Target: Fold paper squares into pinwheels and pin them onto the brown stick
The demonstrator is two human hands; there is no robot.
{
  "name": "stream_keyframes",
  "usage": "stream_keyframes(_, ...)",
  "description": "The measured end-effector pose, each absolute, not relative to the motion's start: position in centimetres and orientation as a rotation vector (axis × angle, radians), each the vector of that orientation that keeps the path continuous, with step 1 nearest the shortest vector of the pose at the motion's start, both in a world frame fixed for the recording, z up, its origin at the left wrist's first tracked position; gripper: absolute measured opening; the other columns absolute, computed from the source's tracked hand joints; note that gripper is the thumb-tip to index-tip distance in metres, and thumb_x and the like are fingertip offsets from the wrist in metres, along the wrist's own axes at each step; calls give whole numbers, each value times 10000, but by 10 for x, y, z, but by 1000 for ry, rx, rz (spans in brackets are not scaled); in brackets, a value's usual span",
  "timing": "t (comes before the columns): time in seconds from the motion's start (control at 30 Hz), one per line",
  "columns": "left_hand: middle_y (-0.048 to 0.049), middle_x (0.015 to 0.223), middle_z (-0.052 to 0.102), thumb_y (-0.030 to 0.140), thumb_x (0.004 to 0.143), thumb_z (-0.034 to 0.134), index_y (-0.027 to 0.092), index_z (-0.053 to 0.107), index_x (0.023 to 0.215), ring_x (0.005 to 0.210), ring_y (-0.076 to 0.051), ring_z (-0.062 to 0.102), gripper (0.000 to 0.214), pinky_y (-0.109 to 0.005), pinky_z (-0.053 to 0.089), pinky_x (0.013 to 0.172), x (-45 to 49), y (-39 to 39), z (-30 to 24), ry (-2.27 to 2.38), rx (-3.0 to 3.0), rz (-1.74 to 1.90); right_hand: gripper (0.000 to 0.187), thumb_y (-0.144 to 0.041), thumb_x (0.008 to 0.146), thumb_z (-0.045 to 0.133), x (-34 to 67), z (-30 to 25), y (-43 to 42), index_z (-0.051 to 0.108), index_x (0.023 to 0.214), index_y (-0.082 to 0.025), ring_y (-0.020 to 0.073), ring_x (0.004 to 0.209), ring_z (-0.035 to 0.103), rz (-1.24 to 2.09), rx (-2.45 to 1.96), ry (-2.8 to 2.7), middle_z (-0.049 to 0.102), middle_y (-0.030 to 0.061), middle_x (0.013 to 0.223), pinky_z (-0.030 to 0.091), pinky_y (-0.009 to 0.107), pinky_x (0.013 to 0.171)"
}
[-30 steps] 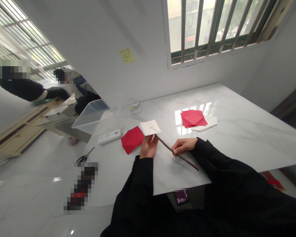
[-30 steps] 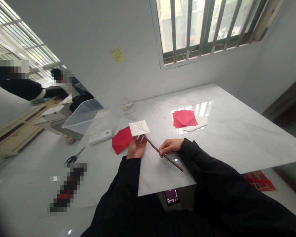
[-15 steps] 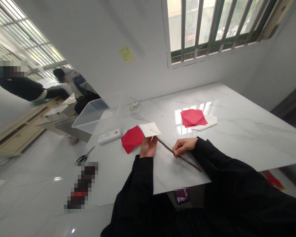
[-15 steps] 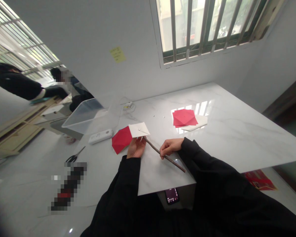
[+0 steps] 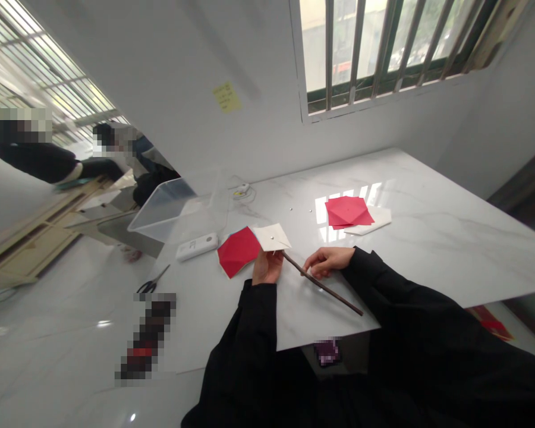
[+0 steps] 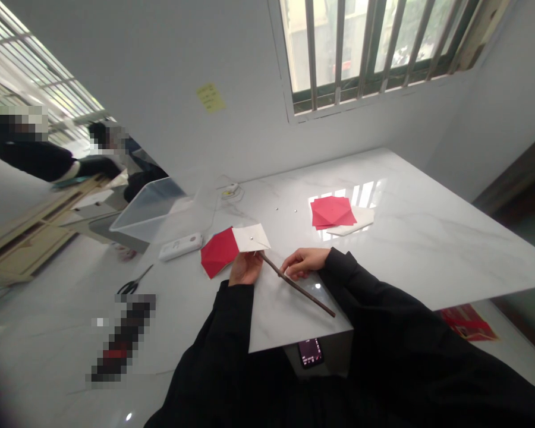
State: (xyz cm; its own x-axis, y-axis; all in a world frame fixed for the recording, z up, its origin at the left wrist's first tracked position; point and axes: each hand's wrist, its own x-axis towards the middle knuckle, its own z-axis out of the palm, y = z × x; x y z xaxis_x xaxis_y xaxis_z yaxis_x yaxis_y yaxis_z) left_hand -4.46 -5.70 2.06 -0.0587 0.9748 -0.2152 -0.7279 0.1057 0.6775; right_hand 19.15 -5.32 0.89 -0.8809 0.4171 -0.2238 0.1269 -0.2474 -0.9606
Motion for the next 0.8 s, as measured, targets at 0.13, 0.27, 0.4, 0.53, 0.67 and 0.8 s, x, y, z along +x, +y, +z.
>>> stream_keyframes(0.13, -37, 960, 768, 222, 828, 796, 219, 714, 1173, 788, -140, 700, 355, -222, 537, 668, -43, -56, 20, 783, 400, 1430, 455, -363, 851, 809, 185, 3, -51, 688, 1235, -152, 84, 702, 661, 2284, -777, -1334, 732, 45, 943, 548, 194, 664)
stream_keyframes(0.27, -33, 961, 767, 221, 855, 772, 220, 710, 1188, 730, -120, 680, 339, -217, 540, 681, -40, -55, 18, 790, 419, 1405, 384, -351, 944, 703, 177, 8, -46, 627, 1262, -149, 173, 921, 752, 2270, -795, -967, 732, 120, 1130, 612, 294, 842)
stream_keyframes(0.4, -51, 1024, 769, 244, 858, 770, 215, 692, 1242, 822, -150, 709, 393, -234, 554, 724, -39, -54, 17, 809, 428, 1375, 301, -340, 992, 633, 163, 13, -33, 596, 1219, -146, 186, 928, 761, 2246, -789, -835, 737, 133, 1131, 616, 318, 857)
stream_keyframes(0.53, -70, 1087, 765, 251, 864, 763, 202, 673, 1283, 886, -176, 718, 432, -255, 557, 753, -38, -54, 16, 799, 445, 1361, 197, -267, 959, 672, 147, 11, -19, 615, 1107, -151, 151, 811, 741, 2213, -749, -819, 740, 92, 991, 614, 274, 794)
stream_keyframes(0.67, -68, 1097, 764, 219, 881, 744, 202, 673, 1287, 855, -158, 706, 413, -242, 542, 725, -37, -54, 15, 792, 437, 1368, 175, -227, 904, 738, 138, 5, -16, 640, 1033, -160, 117, 768, 694, 2132, -698, -835, 715, 54, 932, 601, 236, 756)
stream_keyframes(0.8, -69, 1134, 757, 233, 877, 756, 211, 655, 1318, 873, -163, 705, 453, -247, 540, 733, -35, -55, 16, 796, 458, 1354, 205, -230, 856, 795, 138, 0, -19, 646, 980, -161, 92, 740, 662, 2086, -702, -840, 696, 34, 921, 578, 196, 712)
